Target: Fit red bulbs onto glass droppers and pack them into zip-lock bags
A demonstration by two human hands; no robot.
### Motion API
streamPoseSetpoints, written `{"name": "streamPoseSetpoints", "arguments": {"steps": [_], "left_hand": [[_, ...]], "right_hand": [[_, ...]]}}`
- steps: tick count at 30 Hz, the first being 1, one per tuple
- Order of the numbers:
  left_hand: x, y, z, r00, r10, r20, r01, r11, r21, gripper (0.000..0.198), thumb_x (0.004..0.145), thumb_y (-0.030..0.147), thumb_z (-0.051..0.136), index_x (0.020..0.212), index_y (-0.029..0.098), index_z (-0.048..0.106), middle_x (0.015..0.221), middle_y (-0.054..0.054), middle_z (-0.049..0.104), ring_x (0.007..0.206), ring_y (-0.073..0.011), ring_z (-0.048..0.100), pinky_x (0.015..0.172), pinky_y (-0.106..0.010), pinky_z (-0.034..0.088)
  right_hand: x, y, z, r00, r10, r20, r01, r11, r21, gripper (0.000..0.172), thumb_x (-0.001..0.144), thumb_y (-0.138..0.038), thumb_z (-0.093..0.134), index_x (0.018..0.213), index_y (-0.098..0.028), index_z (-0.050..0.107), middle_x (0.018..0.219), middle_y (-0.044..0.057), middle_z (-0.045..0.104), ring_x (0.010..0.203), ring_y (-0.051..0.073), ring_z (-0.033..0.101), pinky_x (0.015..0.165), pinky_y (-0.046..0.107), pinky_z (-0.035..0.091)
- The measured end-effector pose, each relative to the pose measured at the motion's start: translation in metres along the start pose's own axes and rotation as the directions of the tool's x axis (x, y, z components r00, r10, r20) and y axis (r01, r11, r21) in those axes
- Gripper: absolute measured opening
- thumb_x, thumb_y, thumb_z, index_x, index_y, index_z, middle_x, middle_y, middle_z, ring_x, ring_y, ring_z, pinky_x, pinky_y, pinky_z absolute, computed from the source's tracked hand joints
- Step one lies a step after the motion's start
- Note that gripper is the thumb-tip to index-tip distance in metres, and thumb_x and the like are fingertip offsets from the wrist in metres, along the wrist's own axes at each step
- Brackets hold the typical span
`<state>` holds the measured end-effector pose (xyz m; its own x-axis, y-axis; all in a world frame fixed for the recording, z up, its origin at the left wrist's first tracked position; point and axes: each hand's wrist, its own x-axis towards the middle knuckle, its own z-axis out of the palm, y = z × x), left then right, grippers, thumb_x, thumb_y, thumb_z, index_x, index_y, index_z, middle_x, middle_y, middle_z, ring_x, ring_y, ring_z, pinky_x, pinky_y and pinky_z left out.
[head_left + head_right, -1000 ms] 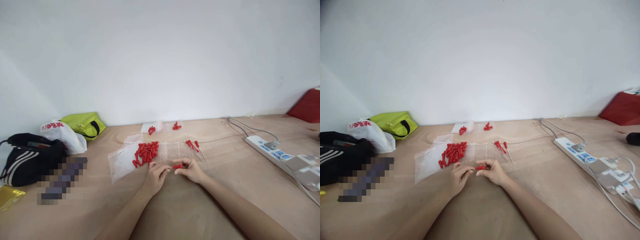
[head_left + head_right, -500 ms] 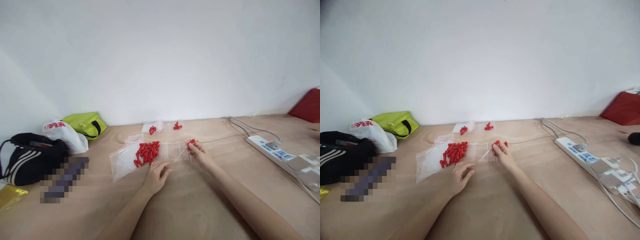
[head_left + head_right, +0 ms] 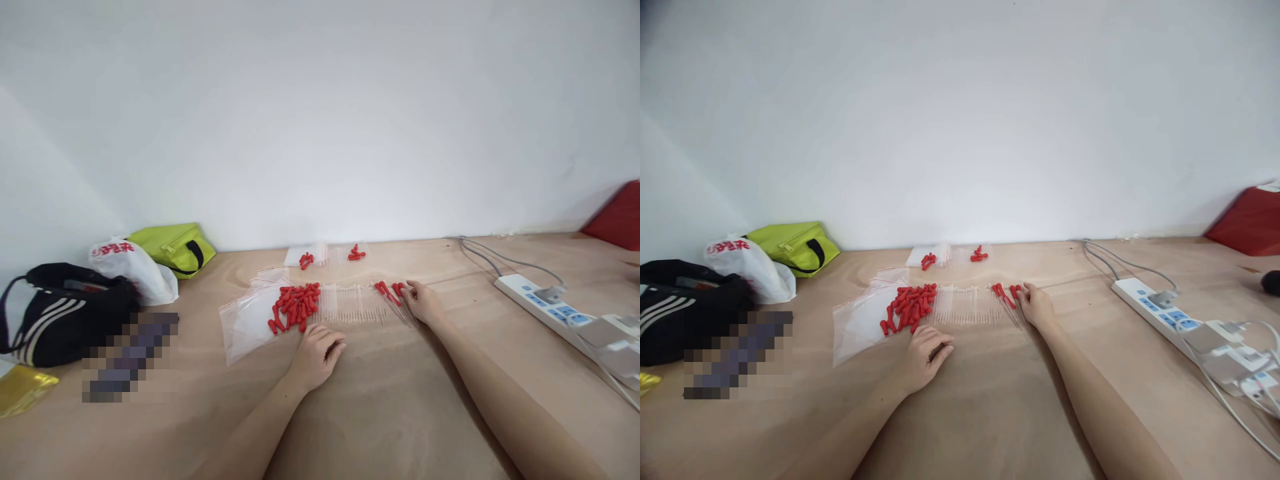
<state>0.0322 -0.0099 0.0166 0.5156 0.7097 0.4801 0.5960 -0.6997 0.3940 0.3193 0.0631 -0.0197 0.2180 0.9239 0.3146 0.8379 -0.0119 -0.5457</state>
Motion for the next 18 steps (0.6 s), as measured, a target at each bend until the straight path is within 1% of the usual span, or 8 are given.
{"name": "streamPoseSetpoints", "arguments": {"steps": [4, 7, 9, 11, 14, 18], "left_hand": [[-0.001, -0.001, 0.001, 1.000, 0.000, -0.005, 0.000, 1.000, -0.004, 0.012, 0.083, 0.021, 0.048, 0.082, 0.019, 0.060, 0.072, -0.001, 0.064, 0.071, -0.0155, 0.056, 0.073, -0.033, 0.040], [-0.001, -0.003, 0.003, 1.000, -0.001, -0.014, 0.001, 1.000, 0.000, 0.011, 0.082, 0.021, 0.049, 0.082, 0.019, 0.060, 0.073, -0.001, 0.064, 0.072, -0.0159, 0.056, 0.072, -0.033, 0.040], [-0.002, -0.004, 0.004, 0.999, -0.017, -0.033, 0.017, 1.000, 0.014, 0.011, 0.082, 0.021, 0.049, 0.082, 0.019, 0.060, 0.074, -0.002, 0.064, 0.074, -0.0166, 0.055, 0.072, -0.033, 0.040], [-0.002, -0.005, 0.004, 0.997, -0.044, -0.059, 0.047, 0.998, 0.038, 0.012, 0.082, 0.020, 0.049, 0.082, 0.019, 0.061, 0.075, -0.002, 0.064, 0.075, -0.0175, 0.054, 0.072, -0.034, 0.039], [-0.002, -0.006, 0.004, 0.993, -0.083, -0.084, 0.089, 0.993, 0.074, 0.013, 0.082, 0.020, 0.049, 0.080, 0.019, 0.061, 0.074, -0.003, 0.064, 0.075, -0.0181, 0.053, 0.071, -0.034, 0.039], [-0.002, -0.005, 0.003, 0.994, -0.084, -0.073, 0.091, 0.992, 0.088, 0.014, 0.082, 0.020, 0.049, 0.079, 0.019, 0.062, 0.074, -0.003, 0.063, 0.075, -0.0178, 0.053, 0.071, -0.034, 0.039]], "right_hand": [[0.000, -0.002, -0.001, 0.999, 0.018, -0.034, -0.017, 0.999, 0.027, 0.033, 0.078, -0.034, 0.043, 0.098, -0.011, 0.057, 0.064, 0.006, 0.060, 0.061, 0.018, 0.056, 0.058, 0.026, 0.039], [-0.001, -0.006, -0.006, 0.999, -0.024, -0.029, 0.026, 0.997, 0.069, 0.026, 0.074, -0.035, 0.047, 0.085, -0.014, 0.060, 0.062, 0.003, 0.058, 0.058, 0.015, 0.054, 0.056, 0.025, 0.038], [-0.003, -0.010, -0.009, 0.997, -0.075, 0.008, 0.074, 0.993, 0.093, 0.021, 0.072, -0.035, 0.049, 0.072, -0.017, 0.060, 0.061, 0.002, 0.057, 0.057, 0.014, 0.052, 0.055, 0.024, 0.038], [-0.004, -0.013, -0.010, 0.992, -0.116, 0.049, 0.110, 0.988, 0.106, 0.021, 0.071, -0.036, 0.050, 0.065, -0.018, 0.060, 0.062, 0.002, 0.057, 0.057, 0.013, 0.052, 0.056, 0.023, 0.038], [-0.005, -0.016, -0.011, 0.989, -0.124, 0.085, 0.115, 0.988, 0.103, 0.023, 0.070, -0.038, 0.051, 0.064, -0.019, 0.061, 0.062, 0.002, 0.058, 0.057, 0.013, 0.053, 0.056, 0.023, 0.037], [-0.004, -0.018, -0.011, 0.985, -0.140, 0.103, 0.134, 0.989, 0.067, 0.024, 0.069, -0.039, 0.052, 0.063, -0.019, 0.063, 0.061, 0.003, 0.060, 0.057, 0.014, 0.054, 0.056, 0.023, 0.037]]}}
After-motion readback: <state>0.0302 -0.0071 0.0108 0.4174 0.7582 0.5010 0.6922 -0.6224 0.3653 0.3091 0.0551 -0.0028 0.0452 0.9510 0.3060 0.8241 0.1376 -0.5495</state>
